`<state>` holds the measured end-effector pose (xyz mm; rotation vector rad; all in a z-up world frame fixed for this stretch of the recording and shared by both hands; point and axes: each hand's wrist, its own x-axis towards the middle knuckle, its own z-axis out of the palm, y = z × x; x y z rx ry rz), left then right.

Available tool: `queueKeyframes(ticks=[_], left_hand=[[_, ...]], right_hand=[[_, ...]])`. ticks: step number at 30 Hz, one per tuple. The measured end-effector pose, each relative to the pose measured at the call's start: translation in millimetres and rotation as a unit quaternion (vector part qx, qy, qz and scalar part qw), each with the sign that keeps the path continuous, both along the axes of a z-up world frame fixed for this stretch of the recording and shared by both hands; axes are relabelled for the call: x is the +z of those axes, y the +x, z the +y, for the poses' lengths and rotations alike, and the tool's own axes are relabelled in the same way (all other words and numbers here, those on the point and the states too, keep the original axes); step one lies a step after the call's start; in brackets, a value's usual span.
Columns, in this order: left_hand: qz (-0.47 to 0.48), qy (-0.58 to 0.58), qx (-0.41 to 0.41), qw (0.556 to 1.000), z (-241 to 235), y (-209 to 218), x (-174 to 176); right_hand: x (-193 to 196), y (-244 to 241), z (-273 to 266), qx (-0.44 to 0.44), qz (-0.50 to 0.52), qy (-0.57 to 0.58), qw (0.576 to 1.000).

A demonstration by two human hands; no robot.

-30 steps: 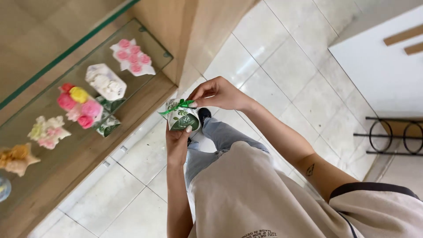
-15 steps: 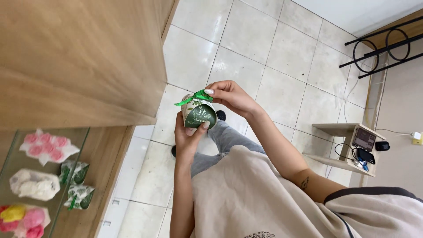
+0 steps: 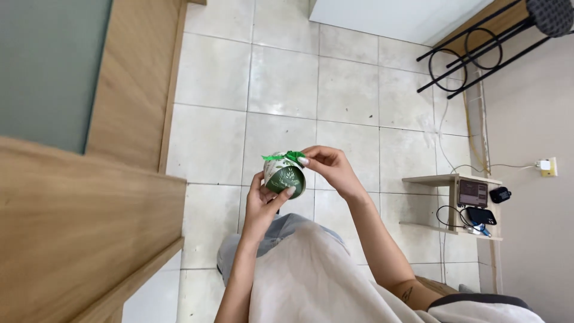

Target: Stocking and organizing wrapped candles from a shipping box onto a display shelf.

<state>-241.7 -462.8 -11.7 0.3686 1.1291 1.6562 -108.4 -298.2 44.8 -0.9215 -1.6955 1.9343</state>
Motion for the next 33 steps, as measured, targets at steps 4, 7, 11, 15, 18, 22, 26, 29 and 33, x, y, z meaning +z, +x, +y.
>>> queueKeyframes(ticks=[4, 7, 11, 15, 18, 22, 26, 29, 33], left_hand=[[-0.012, 0.008, -0.053, 0.998, 67.6, -1.0, -3.6], [-0.063, 0.017, -0.050, 0.997, 109.1, -16.4, -16.3], [-0.049, 0.014, -0.057, 0.997, 170.7, -67.0, -40.0], [-0.044, 0.020, -0.058, 0.997, 248.8, -134.9, -69.0], [-0.042, 0.032, -0.050, 0.997, 320.9, -195.5, -66.6], [-0.017, 0.035, -0.079, 0.996, 420.8, -290.8, -38.0], [-0.012, 0.037, -0.147, 0.988, 522.2, -356.2, -25.9], [0.002, 0.011, -0.182, 0.983, 590.4, -384.8, -20.4], [0.028, -0.006, -0.182, 0.983, 693.1, -411.8, -45.2]], right_hand=[[2.5, 14.9, 54.2, -0.049, -0.020, -0.019, 0.998], [-10.7, 1.7, 92.7, -0.070, -0.050, -0.026, 0.996], [-21.6, -50.9, 153.6, -0.062, -0.037, -0.035, 0.997], [-24.5, -125.6, 231.7, -0.043, -0.046, -0.005, 0.998], [-15.8, -190.2, 299.1, -0.042, -0.055, 0.004, 0.998], [6.0, -274.4, 390.4, -0.059, -0.073, 0.018, 0.995], [16.9, -326.3, 466.1, -0.086, -0.090, 0.090, 0.988], [5.0, -352.7, 521.6, -0.158, -0.057, 0.085, 0.982], [-16.2, -382.1, 619.9, -0.172, -0.046, 0.051, 0.983]])
